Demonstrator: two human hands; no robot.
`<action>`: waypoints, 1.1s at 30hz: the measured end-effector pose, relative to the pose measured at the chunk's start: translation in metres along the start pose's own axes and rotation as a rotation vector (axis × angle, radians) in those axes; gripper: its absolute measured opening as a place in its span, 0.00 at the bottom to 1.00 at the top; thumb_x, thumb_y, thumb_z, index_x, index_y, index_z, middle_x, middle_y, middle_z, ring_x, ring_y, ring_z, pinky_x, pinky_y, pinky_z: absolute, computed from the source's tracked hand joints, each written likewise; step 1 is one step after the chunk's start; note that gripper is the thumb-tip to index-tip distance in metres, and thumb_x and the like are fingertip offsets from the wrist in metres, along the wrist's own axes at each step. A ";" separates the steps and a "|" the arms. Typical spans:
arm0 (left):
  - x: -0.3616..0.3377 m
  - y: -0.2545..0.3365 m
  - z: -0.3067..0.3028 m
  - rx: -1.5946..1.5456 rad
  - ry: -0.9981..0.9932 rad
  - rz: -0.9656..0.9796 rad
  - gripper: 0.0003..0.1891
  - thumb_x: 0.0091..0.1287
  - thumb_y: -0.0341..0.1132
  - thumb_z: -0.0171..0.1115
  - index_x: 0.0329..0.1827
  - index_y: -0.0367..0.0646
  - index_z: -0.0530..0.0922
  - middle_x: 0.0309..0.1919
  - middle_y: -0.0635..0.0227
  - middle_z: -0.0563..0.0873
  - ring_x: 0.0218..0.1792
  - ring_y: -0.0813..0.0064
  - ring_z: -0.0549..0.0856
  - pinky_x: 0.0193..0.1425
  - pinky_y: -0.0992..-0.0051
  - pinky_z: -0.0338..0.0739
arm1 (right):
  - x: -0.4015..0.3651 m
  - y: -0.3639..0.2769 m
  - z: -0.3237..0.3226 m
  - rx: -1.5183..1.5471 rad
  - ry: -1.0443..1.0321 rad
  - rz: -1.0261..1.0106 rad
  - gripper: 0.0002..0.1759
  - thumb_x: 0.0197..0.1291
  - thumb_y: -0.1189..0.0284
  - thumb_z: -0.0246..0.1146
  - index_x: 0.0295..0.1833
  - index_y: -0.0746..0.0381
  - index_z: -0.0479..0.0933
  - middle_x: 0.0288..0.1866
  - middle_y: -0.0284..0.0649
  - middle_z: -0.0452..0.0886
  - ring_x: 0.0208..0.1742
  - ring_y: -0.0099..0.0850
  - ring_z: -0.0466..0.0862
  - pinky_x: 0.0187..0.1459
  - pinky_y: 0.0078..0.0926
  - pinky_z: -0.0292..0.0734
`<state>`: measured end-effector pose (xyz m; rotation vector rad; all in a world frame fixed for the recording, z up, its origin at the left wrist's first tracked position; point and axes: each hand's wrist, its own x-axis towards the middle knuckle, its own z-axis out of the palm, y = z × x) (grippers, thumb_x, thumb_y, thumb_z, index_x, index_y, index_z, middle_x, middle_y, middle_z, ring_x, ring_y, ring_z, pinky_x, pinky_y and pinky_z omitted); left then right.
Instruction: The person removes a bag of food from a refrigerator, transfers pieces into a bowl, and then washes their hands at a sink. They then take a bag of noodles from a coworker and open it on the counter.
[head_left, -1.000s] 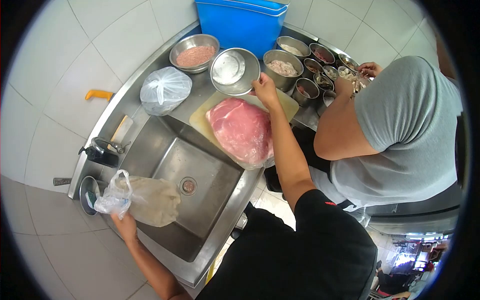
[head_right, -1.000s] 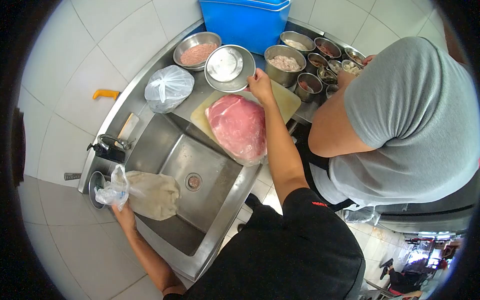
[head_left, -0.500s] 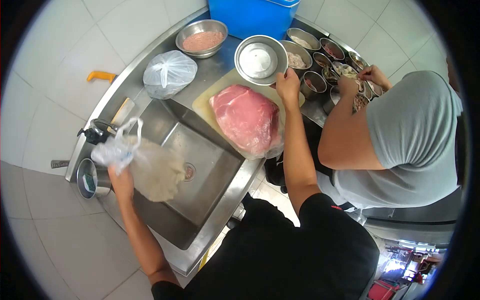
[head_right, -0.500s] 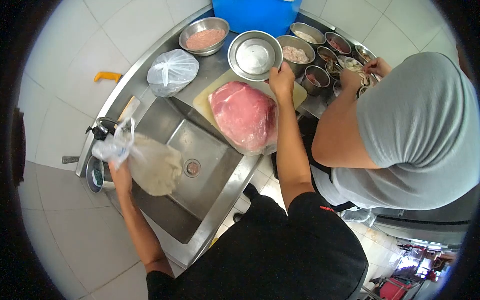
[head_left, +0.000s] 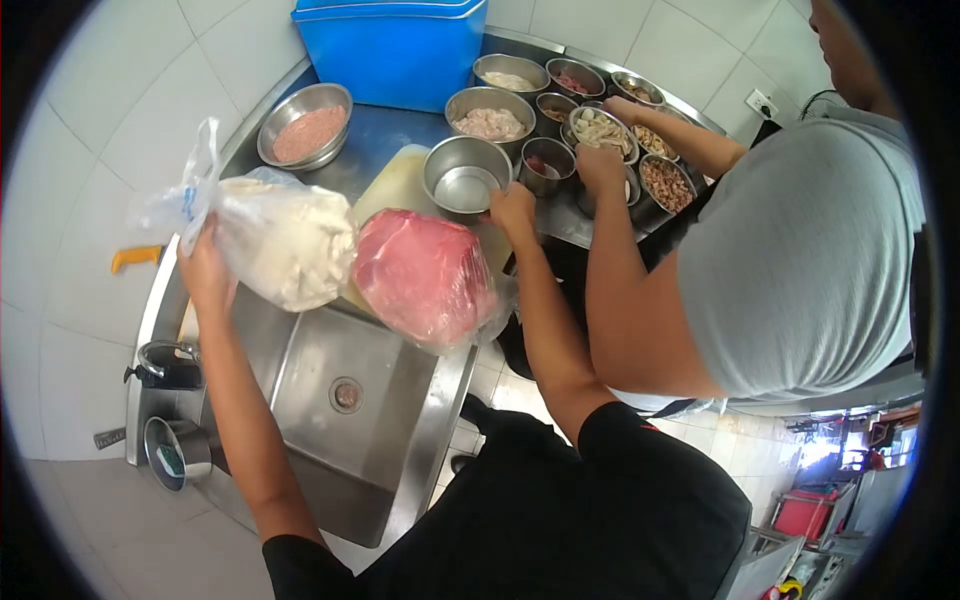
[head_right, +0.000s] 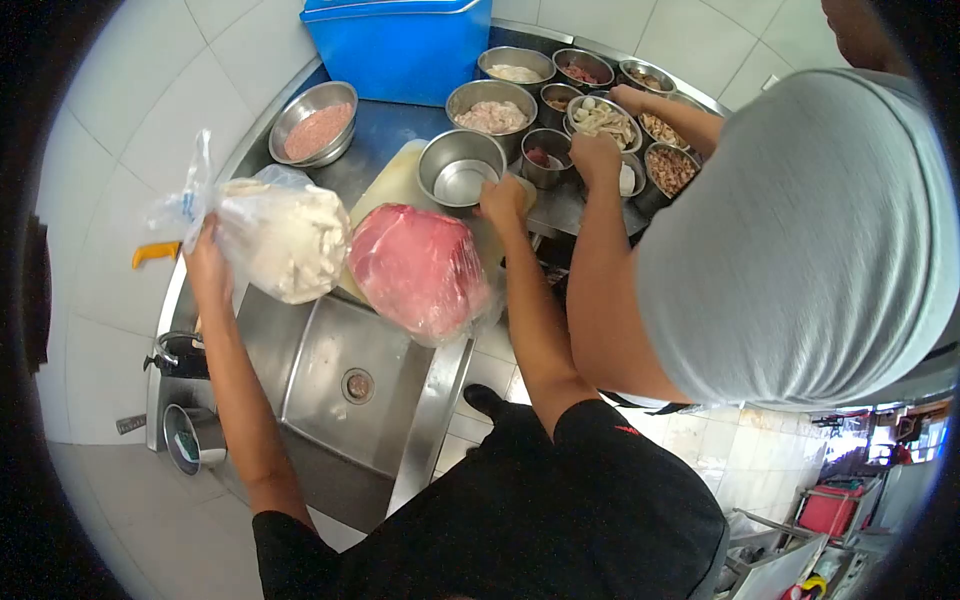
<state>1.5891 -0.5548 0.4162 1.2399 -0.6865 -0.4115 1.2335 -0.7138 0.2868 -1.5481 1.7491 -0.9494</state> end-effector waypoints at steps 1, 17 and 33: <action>0.006 -0.001 0.008 -0.034 -0.015 0.000 0.14 0.62 0.28 0.56 0.49 0.29 0.74 0.43 0.63 0.81 0.45 0.74 0.78 0.50 0.77 0.70 | 0.001 0.005 0.001 0.036 -0.018 0.034 0.16 0.55 0.70 0.52 0.38 0.76 0.72 0.32 0.59 0.79 0.29 0.47 0.83 0.31 0.38 0.79; 0.037 -0.049 0.004 -0.027 -0.067 -0.061 0.15 0.62 0.29 0.58 0.50 0.31 0.73 0.43 0.65 0.80 0.43 0.75 0.78 0.48 0.78 0.70 | 0.049 -0.010 0.052 0.361 -0.260 0.076 0.18 0.56 0.76 0.49 0.41 0.86 0.65 0.40 0.61 0.75 0.26 0.47 0.83 0.24 0.31 0.83; 0.003 -0.012 -0.044 0.246 0.008 -0.079 0.15 0.62 0.27 0.54 0.50 0.29 0.72 0.46 0.62 0.78 0.46 0.73 0.76 0.53 0.75 0.68 | 0.196 -0.072 0.176 -0.569 -0.261 -0.516 0.06 0.47 0.68 0.65 0.27 0.59 0.81 0.31 0.35 0.83 0.34 0.26 0.83 0.36 0.25 0.77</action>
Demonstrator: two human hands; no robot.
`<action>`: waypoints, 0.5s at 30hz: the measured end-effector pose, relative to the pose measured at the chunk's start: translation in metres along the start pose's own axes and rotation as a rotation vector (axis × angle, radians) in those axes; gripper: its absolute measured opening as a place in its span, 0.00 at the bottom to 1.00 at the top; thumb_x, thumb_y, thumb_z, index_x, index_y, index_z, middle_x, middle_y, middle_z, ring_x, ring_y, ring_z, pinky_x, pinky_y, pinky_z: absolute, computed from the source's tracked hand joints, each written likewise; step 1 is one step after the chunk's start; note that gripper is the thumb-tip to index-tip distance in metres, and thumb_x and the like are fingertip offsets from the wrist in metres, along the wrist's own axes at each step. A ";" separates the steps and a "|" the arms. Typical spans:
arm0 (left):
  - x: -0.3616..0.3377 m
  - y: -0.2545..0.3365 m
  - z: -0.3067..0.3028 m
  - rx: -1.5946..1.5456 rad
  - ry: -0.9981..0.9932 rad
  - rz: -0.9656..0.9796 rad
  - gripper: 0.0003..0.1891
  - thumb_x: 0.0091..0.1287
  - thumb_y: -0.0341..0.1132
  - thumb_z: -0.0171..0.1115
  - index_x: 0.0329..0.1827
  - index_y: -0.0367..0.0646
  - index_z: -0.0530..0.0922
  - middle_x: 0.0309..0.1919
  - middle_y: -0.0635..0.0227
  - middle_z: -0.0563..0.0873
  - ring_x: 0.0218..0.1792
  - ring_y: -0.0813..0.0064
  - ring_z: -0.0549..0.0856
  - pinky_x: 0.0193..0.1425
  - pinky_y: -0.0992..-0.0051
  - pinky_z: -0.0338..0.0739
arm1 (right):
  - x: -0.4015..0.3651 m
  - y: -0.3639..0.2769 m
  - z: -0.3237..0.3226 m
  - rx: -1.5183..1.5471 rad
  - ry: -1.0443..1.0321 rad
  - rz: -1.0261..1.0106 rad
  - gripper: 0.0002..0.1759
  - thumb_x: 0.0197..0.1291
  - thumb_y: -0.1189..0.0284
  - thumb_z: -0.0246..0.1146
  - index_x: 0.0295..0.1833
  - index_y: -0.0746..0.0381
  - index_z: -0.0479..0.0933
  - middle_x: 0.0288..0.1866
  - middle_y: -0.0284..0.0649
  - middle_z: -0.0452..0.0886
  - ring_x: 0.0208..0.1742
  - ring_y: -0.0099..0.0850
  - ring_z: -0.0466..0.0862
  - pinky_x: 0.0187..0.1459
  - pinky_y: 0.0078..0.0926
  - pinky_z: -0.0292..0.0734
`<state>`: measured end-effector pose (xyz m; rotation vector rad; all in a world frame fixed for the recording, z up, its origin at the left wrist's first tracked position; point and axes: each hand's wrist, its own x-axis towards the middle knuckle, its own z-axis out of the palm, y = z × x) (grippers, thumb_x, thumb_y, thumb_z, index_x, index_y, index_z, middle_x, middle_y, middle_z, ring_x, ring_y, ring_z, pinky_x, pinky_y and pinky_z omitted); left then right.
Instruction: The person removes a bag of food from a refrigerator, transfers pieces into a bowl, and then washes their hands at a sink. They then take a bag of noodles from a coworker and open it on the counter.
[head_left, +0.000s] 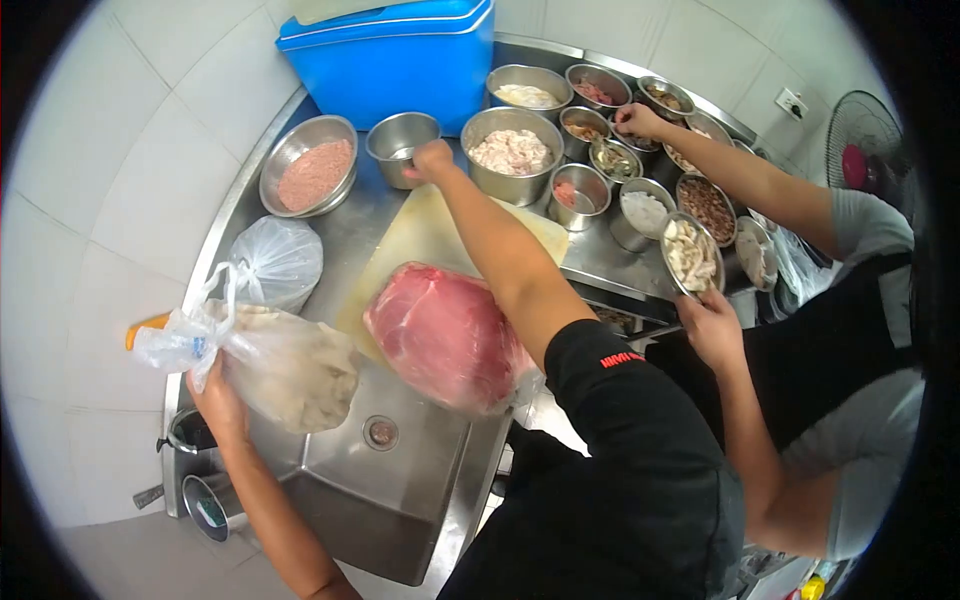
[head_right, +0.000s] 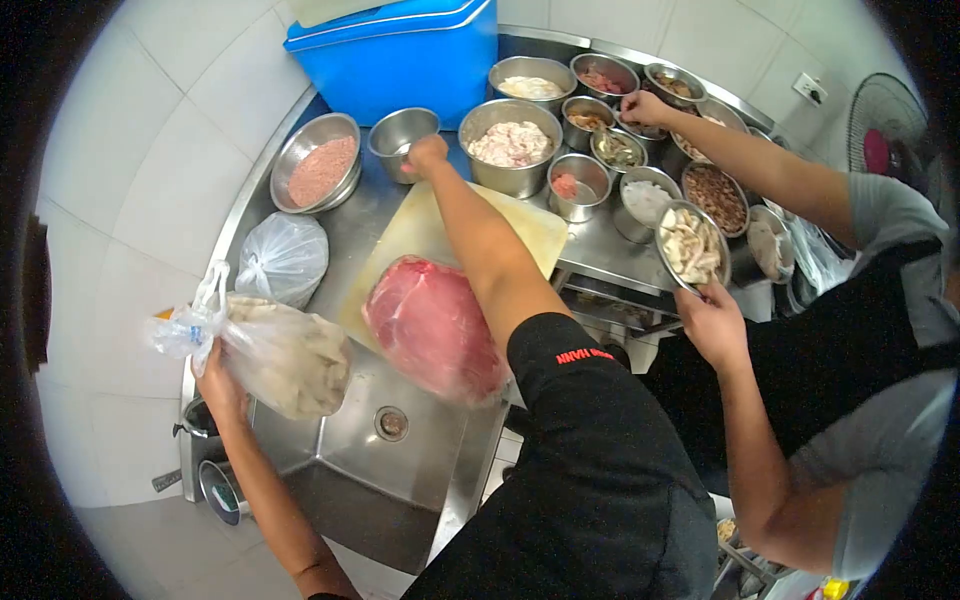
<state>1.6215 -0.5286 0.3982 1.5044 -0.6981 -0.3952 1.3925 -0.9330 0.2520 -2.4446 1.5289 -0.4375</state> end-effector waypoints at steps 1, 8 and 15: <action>0.001 0.000 0.002 0.016 -0.010 -0.005 0.14 0.62 0.28 0.54 0.50 0.30 0.73 0.45 0.62 0.78 0.45 0.74 0.76 0.51 0.76 0.68 | 0.006 0.005 0.004 0.072 -0.039 0.005 0.06 0.45 0.67 0.67 0.28 0.57 0.82 0.32 0.35 0.83 0.35 0.27 0.82 0.36 0.26 0.77; 0.012 0.013 0.046 0.033 -0.047 0.025 0.13 0.61 0.29 0.56 0.48 0.32 0.74 0.42 0.66 0.79 0.42 0.76 0.77 0.47 0.77 0.69 | 0.055 0.051 0.041 0.241 0.235 0.014 0.10 0.40 0.63 0.71 0.27 0.55 0.82 0.34 0.36 0.83 0.38 0.38 0.81 0.36 0.32 0.76; 0.034 0.008 0.096 -0.113 -0.095 -0.024 0.12 0.62 0.28 0.56 0.47 0.33 0.75 0.41 0.67 0.80 0.41 0.78 0.77 0.46 0.79 0.70 | 0.005 0.020 -0.031 -0.128 -0.204 -0.246 0.18 0.46 0.57 0.67 0.36 0.60 0.81 0.40 0.46 0.81 0.42 0.41 0.81 0.44 0.36 0.75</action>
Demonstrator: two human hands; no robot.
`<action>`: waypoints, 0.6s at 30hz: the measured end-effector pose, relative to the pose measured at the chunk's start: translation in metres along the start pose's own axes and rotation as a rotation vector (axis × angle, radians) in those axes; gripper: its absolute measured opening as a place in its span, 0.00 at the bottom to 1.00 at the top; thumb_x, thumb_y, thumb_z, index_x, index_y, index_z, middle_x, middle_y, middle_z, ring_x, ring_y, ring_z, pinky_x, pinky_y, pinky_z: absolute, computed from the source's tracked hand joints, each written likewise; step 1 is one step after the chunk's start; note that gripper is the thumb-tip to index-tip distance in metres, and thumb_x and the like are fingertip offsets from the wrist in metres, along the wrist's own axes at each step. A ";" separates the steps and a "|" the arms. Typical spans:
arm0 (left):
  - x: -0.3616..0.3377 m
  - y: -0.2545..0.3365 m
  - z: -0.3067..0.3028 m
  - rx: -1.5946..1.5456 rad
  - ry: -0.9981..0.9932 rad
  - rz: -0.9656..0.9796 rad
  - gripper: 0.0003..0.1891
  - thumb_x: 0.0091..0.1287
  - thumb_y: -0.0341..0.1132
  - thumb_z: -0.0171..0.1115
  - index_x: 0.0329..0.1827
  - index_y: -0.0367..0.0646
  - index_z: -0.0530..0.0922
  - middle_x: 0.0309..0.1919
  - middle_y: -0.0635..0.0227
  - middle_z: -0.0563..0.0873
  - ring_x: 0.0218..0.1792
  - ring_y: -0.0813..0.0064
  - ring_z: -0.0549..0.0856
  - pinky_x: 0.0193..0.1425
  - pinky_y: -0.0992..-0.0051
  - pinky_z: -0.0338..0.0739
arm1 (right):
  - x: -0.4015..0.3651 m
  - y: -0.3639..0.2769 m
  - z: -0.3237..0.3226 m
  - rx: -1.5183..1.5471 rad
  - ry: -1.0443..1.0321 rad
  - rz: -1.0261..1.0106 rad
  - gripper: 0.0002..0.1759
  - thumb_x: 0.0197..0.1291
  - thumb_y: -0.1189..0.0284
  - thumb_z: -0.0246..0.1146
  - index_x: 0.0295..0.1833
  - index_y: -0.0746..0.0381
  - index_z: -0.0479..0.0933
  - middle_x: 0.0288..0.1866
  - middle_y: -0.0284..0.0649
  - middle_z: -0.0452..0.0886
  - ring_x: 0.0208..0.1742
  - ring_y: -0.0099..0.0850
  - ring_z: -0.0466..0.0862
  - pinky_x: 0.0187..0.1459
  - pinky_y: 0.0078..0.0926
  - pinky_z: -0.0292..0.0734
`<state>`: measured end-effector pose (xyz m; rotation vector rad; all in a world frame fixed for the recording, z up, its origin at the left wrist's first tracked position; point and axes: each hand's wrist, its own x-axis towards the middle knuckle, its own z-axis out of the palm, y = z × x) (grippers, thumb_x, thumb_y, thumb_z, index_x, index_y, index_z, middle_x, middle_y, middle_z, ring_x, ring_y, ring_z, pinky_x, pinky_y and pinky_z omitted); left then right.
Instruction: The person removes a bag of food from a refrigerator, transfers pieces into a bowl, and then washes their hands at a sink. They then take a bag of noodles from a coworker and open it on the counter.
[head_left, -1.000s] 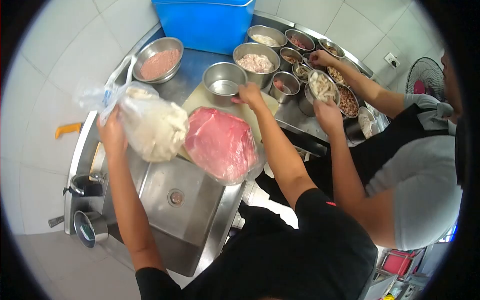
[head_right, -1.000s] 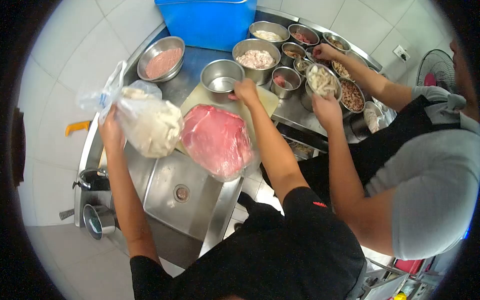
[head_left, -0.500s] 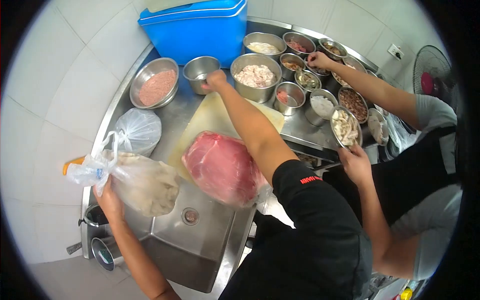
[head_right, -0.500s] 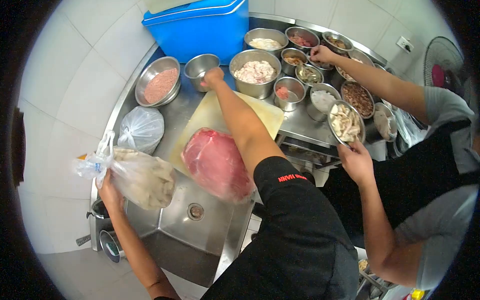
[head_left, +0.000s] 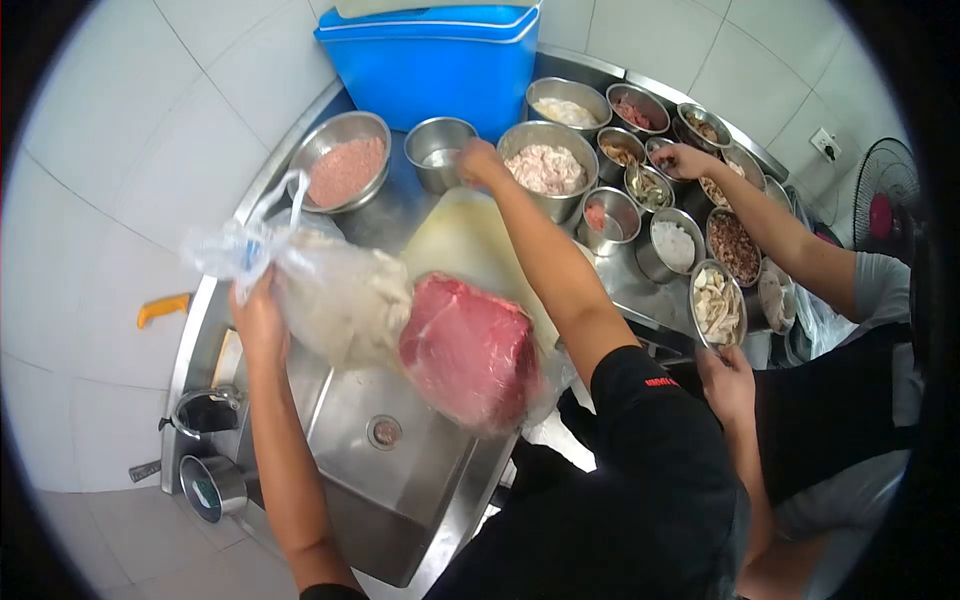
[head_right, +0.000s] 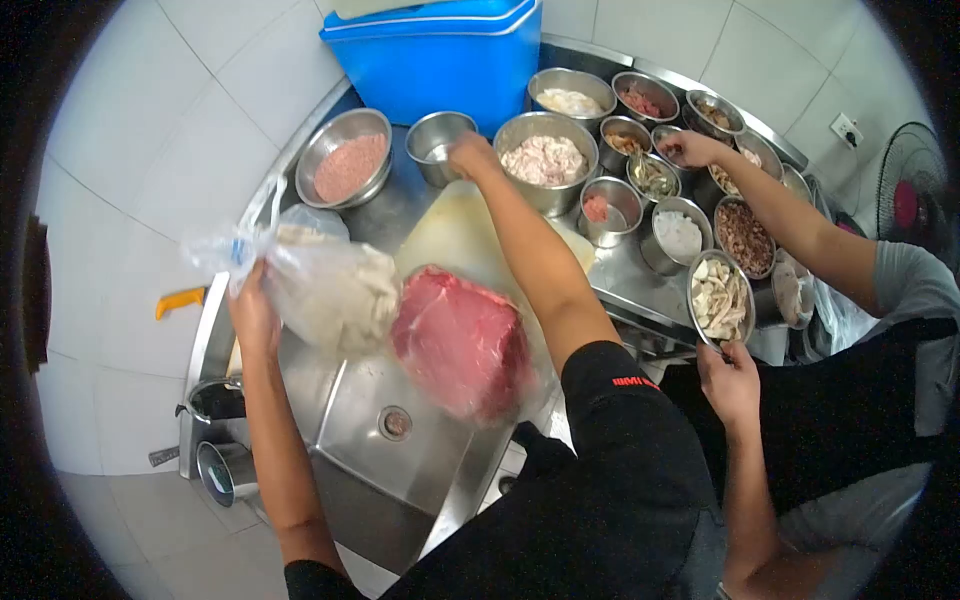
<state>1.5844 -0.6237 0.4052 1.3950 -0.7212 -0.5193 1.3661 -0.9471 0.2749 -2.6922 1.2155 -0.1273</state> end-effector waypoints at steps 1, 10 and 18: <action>0.005 0.000 0.009 0.000 -0.020 -0.005 0.12 0.62 0.28 0.56 0.47 0.33 0.75 0.40 0.67 0.80 0.41 0.78 0.77 0.46 0.79 0.70 | -0.028 -0.028 -0.032 0.377 -0.033 0.056 0.24 0.45 0.55 0.68 0.44 0.61 0.78 0.45 0.49 0.79 0.47 0.43 0.79 0.47 0.37 0.74; 0.026 -0.007 0.113 0.146 -0.381 0.260 0.12 0.57 0.27 0.56 0.44 0.33 0.77 0.40 0.61 0.81 0.40 0.70 0.79 0.48 0.73 0.70 | -0.129 -0.136 -0.087 0.742 0.358 -0.538 0.46 0.37 0.58 0.74 0.62 0.66 0.64 0.61 0.55 0.67 0.60 0.45 0.68 0.59 0.35 0.64; 0.072 -0.004 0.203 0.317 -0.482 0.916 0.20 0.44 0.22 0.52 0.43 0.34 0.78 0.44 0.51 0.79 0.48 0.51 0.77 0.54 0.66 0.69 | -0.045 -0.102 -0.055 0.535 1.127 -0.246 0.26 0.47 0.73 0.63 0.54 0.65 0.69 0.52 0.49 0.73 0.55 0.46 0.71 0.57 0.39 0.64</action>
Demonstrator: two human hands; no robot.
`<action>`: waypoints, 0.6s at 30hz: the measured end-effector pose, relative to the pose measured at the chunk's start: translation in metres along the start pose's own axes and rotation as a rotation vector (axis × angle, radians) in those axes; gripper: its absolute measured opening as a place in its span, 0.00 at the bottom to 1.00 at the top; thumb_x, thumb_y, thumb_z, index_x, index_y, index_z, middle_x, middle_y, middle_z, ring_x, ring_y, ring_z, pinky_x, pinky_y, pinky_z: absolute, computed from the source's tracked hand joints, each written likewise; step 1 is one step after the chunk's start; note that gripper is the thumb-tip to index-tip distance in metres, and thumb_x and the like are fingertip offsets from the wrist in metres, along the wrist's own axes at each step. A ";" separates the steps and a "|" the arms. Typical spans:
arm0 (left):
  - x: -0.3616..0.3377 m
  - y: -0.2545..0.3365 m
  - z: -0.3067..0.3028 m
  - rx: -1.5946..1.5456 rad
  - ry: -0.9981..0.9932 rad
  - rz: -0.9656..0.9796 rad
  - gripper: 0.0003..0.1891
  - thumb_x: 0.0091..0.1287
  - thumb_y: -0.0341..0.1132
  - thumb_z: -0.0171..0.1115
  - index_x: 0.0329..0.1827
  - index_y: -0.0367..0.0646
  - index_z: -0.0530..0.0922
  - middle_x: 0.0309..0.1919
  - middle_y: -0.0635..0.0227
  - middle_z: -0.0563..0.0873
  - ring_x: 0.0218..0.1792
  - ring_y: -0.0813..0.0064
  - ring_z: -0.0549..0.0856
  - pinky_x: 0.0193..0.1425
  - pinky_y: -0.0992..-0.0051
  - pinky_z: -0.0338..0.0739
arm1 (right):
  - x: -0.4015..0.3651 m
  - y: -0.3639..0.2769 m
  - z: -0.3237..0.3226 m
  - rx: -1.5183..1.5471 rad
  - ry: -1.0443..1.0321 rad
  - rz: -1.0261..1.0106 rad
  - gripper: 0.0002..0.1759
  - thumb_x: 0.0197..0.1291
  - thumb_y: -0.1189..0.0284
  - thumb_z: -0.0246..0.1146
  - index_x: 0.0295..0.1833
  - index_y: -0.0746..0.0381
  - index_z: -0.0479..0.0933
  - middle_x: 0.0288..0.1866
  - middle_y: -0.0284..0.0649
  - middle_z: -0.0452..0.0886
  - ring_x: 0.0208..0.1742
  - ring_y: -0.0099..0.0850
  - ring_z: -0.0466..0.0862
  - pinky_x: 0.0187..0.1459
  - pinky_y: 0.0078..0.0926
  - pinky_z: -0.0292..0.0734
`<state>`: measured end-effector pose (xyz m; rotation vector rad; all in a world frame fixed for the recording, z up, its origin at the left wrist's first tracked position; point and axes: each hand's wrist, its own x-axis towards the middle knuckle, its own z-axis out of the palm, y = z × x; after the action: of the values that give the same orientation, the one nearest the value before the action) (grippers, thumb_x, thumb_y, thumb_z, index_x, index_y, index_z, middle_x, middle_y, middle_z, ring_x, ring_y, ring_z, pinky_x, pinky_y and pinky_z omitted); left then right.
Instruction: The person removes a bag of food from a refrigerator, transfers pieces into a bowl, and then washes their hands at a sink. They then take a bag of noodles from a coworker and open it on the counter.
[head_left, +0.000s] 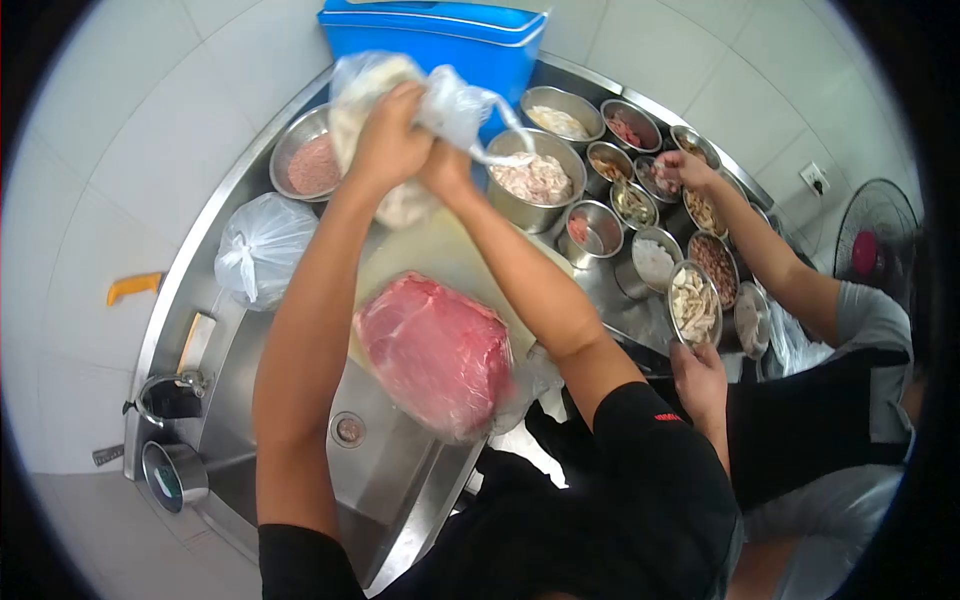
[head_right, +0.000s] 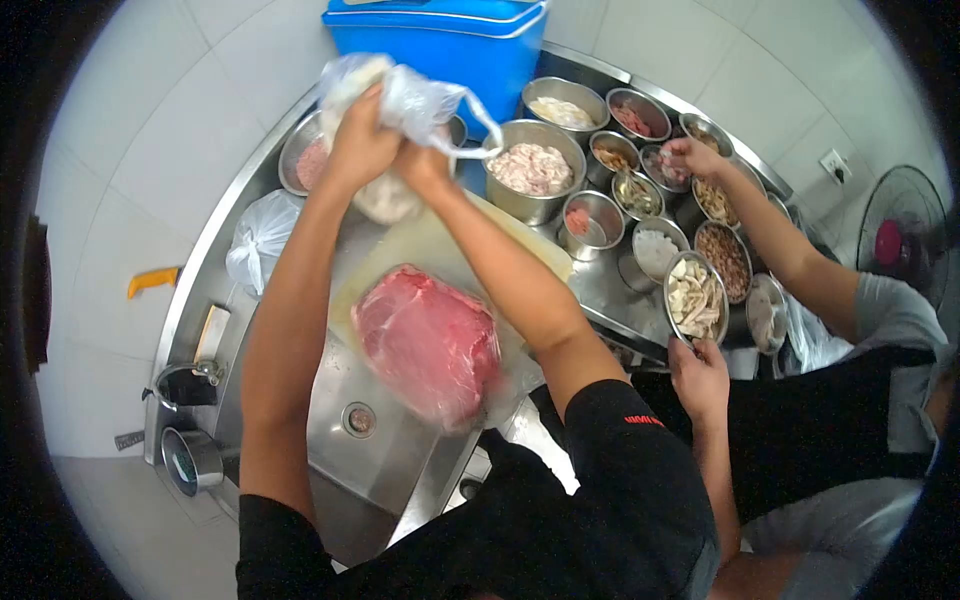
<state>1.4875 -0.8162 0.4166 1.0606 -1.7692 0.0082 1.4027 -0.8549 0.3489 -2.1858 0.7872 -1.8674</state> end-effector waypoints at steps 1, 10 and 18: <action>0.013 0.004 0.000 0.019 -0.023 0.038 0.20 0.44 0.22 0.53 0.44 0.35 0.78 0.45 0.50 0.79 0.48 0.51 0.76 0.54 0.65 0.69 | 0.017 0.005 -0.004 0.076 0.038 -0.017 0.26 0.47 0.74 0.63 0.54 0.65 0.68 0.53 0.49 0.72 0.55 0.46 0.71 0.57 0.38 0.64; 0.005 -0.022 0.042 -0.089 -0.324 -0.406 0.25 0.51 0.23 0.55 0.57 0.37 0.71 0.53 0.47 0.76 0.55 0.57 0.76 0.59 0.68 0.68 | -0.001 0.126 0.034 0.107 0.038 0.190 0.23 0.55 0.70 0.58 0.56 0.64 0.66 0.57 0.48 0.67 0.60 0.43 0.65 0.61 0.40 0.59; -0.114 -0.019 0.038 -0.146 -0.130 -0.658 0.30 0.60 0.31 0.59 0.66 0.38 0.59 0.58 0.51 0.72 0.57 0.61 0.75 0.56 0.69 0.71 | -0.023 0.133 0.022 -0.644 -0.507 0.405 0.33 0.40 0.71 0.69 0.57 0.62 0.68 0.57 0.52 0.65 0.55 0.55 0.68 0.56 0.45 0.67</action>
<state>1.4814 -0.7718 0.3037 1.5107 -1.4309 -0.5967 1.3837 -0.9612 0.2650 -2.4096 1.7051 -0.8739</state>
